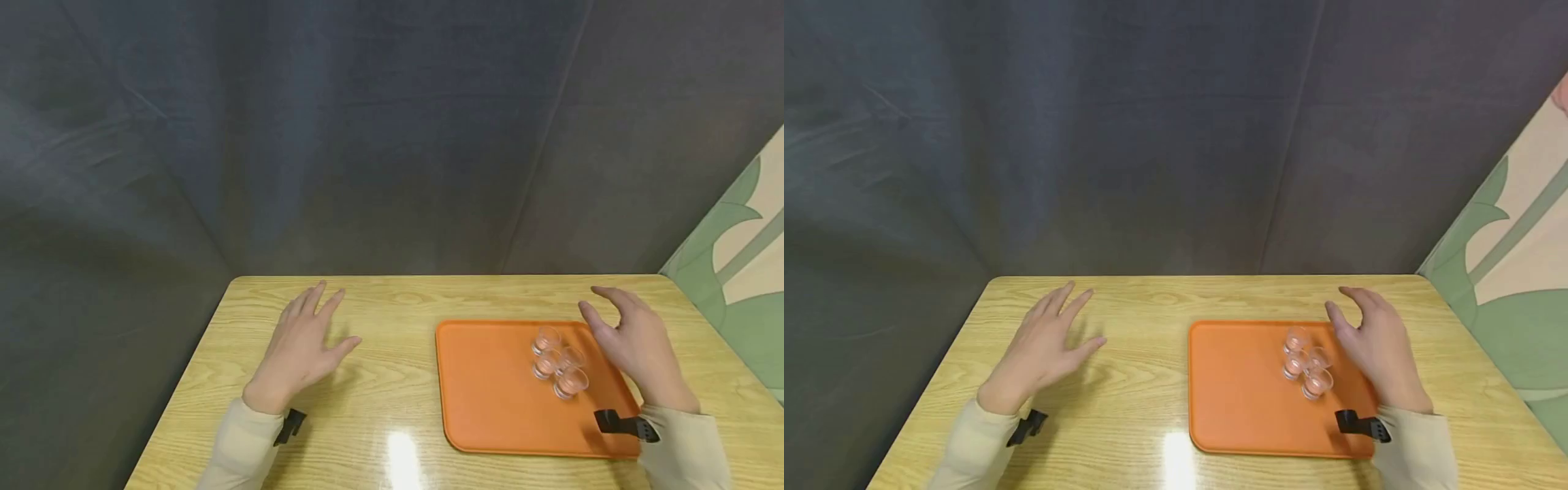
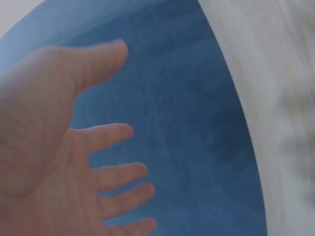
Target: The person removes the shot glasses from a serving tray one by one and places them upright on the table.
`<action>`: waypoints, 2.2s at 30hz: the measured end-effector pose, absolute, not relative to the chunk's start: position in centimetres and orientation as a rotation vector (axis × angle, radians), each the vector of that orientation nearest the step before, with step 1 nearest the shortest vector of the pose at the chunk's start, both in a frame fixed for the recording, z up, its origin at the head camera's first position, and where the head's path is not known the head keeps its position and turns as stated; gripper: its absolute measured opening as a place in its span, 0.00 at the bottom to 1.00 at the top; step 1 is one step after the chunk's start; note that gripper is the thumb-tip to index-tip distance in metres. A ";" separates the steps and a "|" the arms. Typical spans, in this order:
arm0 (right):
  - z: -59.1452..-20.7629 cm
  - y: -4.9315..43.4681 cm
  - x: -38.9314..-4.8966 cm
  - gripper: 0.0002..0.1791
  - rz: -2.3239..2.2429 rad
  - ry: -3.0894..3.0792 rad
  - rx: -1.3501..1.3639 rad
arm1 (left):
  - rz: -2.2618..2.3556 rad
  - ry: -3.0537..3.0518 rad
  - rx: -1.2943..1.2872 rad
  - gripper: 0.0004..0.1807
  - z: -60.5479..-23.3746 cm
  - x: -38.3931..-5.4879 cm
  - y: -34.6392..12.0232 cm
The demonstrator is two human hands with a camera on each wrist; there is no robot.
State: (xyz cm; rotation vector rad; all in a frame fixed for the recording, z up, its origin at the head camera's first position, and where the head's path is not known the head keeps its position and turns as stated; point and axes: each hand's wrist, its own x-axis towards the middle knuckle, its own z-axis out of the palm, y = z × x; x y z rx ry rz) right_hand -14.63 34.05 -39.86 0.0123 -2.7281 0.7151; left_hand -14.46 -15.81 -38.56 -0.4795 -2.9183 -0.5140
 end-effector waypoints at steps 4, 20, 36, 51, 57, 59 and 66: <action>-41.4 35.3 -15.4 0.30 0.722 -2.789 -0.067 | -0.663 -2.916 -0.604 0.43 -38.9 -14.4 -13.5; -46.9 36.5 -16.5 0.24 0.953 -2.802 -0.348 | -0.987 -2.773 -1.082 0.23 -41.5 -14.4 -1.6; -48.5 35.2 -17.3 0.21 1.032 -2.680 -0.400 | -0.972 -2.866 -1.034 0.21 -43.1 -14.7 6.2; -48.7 34.8 -17.6 0.20 1.029 -2.677 -0.408 | -0.793 -2.872 -1.032 0.20 -44.2 -16.1 11.1; -48.8 34.9 -17.5 0.20 1.010 -2.676 -0.420 | -0.681 -2.877 -1.040 0.21 -44.4 -16.4 12.1; -48.8 34.9 -17.5 0.20 1.012 -2.668 -0.413 | -0.658 -2.884 -1.040 0.21 -44.3 -16.4 12.3; -48.4 35.1 -17.6 0.20 1.012 -2.659 -0.394 | -0.672 -2.887 -1.061 0.22 -44.2 -16.4 12.3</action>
